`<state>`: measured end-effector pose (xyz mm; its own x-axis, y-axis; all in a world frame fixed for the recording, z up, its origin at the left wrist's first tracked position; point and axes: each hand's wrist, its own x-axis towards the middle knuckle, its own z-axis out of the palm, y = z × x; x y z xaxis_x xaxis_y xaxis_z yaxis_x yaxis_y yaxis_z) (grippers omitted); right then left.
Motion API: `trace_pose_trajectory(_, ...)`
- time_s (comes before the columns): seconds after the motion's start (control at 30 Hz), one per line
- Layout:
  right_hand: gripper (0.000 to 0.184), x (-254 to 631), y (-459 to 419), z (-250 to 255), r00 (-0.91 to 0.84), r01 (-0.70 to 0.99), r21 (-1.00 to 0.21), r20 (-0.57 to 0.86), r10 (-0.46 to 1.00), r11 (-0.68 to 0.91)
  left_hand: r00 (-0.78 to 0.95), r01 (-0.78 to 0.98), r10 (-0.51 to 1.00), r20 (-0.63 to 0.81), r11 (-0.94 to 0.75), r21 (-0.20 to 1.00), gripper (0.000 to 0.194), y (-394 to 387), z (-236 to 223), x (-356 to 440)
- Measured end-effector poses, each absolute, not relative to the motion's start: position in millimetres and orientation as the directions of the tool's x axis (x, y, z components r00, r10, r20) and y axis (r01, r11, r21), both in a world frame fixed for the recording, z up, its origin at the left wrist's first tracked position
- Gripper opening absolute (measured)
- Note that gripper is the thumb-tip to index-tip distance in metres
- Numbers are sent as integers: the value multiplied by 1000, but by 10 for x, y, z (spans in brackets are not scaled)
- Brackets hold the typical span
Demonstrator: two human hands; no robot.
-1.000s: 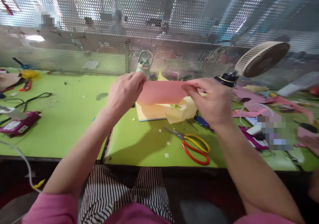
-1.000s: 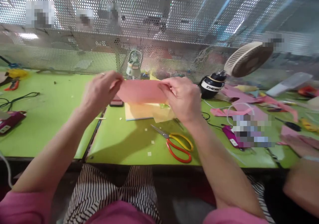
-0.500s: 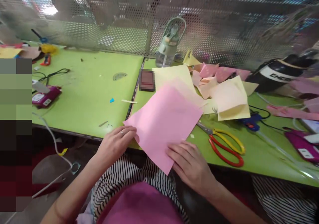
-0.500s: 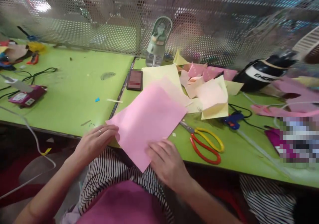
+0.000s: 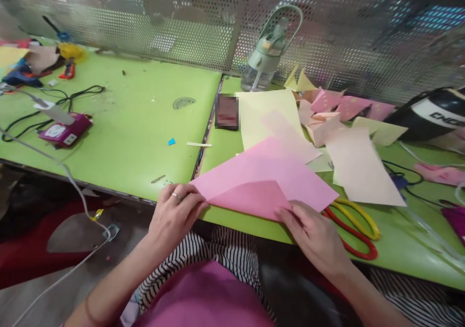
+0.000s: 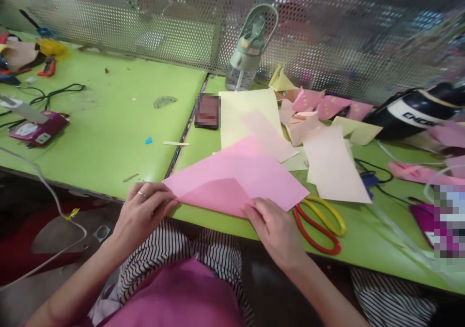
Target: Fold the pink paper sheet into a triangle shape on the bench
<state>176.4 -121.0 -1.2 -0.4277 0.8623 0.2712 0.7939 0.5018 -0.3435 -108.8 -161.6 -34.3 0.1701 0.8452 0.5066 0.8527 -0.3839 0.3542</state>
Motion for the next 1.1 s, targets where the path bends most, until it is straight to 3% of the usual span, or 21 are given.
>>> trace_pose_trajectory(0.17, 42, 1688, -1024, -16, -314, 894, -269, 191, 930, 358, 95, 902, 889, 447, -267, 339, 15, -1555, -330, -1074)
trace_pose_trajectory(0.53, 47, 1657, -790, -66, -275, 944, -135, 177, 945, 300, -15, 944, 920, 391, -116, 310, 24, -1394, -313, -995)
trace_pose_trajectory(0.77, 50, 1653, -762, 30, -259, 934, -245, 36, 965, 260, 8, 931, 932, 362, -138, 336, 30, -1457, -298, -1019)
trace_pose_trajectory(0.93, 50, 1668, -717, 18, -281, 931, -231, 43, 959, 283, -14, 917, 944, 330, -119, 382, 27, -1509, -302, -1060)
trace_pose_trajectory(1.1, 51, 1686, -678, 7, -306, 934, -178, 45, 951, 309, -9, 930, 933, 361, -125, 346, 26, -1505, -327, -1068)
